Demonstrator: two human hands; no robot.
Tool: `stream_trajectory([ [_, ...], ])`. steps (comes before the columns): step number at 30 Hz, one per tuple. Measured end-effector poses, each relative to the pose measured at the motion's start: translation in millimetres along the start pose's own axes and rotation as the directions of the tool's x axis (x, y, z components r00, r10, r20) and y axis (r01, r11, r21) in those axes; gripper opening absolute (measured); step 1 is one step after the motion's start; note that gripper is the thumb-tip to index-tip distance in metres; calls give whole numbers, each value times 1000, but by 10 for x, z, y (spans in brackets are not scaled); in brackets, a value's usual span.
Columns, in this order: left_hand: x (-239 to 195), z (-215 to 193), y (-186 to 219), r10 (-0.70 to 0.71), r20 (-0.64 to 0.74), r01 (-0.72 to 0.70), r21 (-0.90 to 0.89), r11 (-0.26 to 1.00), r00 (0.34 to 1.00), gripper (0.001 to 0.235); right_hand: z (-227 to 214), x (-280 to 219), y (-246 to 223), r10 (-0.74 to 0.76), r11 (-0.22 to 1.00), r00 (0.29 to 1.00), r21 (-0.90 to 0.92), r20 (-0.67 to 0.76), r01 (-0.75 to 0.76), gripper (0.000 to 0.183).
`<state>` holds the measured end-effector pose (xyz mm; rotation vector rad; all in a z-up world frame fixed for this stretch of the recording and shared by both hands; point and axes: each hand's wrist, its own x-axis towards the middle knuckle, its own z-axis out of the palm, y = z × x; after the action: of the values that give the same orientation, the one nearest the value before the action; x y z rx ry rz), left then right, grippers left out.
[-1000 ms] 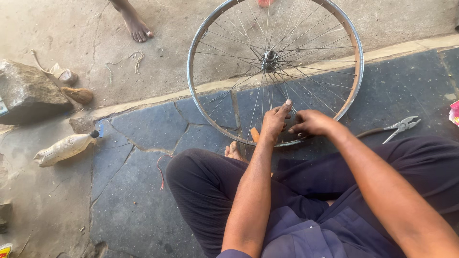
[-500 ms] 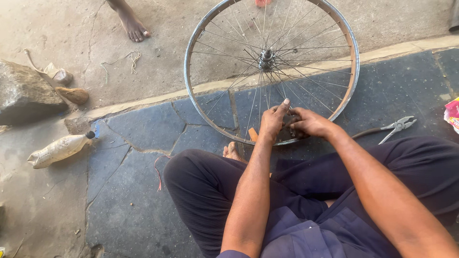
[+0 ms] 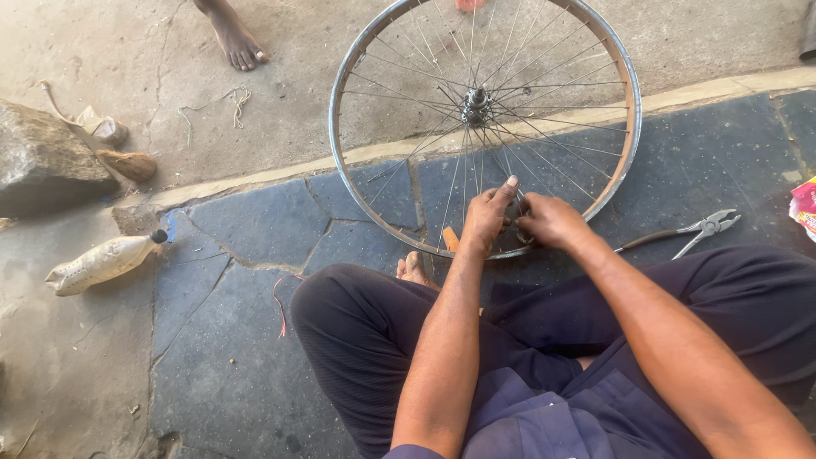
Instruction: The person sits on the ground and uses a spoke wrench to tighten the nipples on a bicycle wheel. They rotate the wheel to access different spokes and continue adjusting the tension.
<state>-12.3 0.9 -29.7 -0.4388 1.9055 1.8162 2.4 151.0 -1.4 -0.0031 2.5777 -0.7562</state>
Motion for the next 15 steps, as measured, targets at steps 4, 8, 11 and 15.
stream_trajectory([
  [4,4,0,-4,0,19,0,-3,1000,1000,80,101,-34,-25,32,979,999,-203,-35,-39,28],
  [8,5,-9,-7,6,15,-6,4,1000,1000,80,88,183,269,-75,990,990,125,116,61,31],
  [11,7,-22,-18,24,14,-23,-23,999,1000,79,60,173,357,-6,834,965,534,261,-140,42],
  [15,7,-37,-9,37,-7,-37,-51,998,999,78,-46,96,313,-46,746,933,633,358,-206,55],
])
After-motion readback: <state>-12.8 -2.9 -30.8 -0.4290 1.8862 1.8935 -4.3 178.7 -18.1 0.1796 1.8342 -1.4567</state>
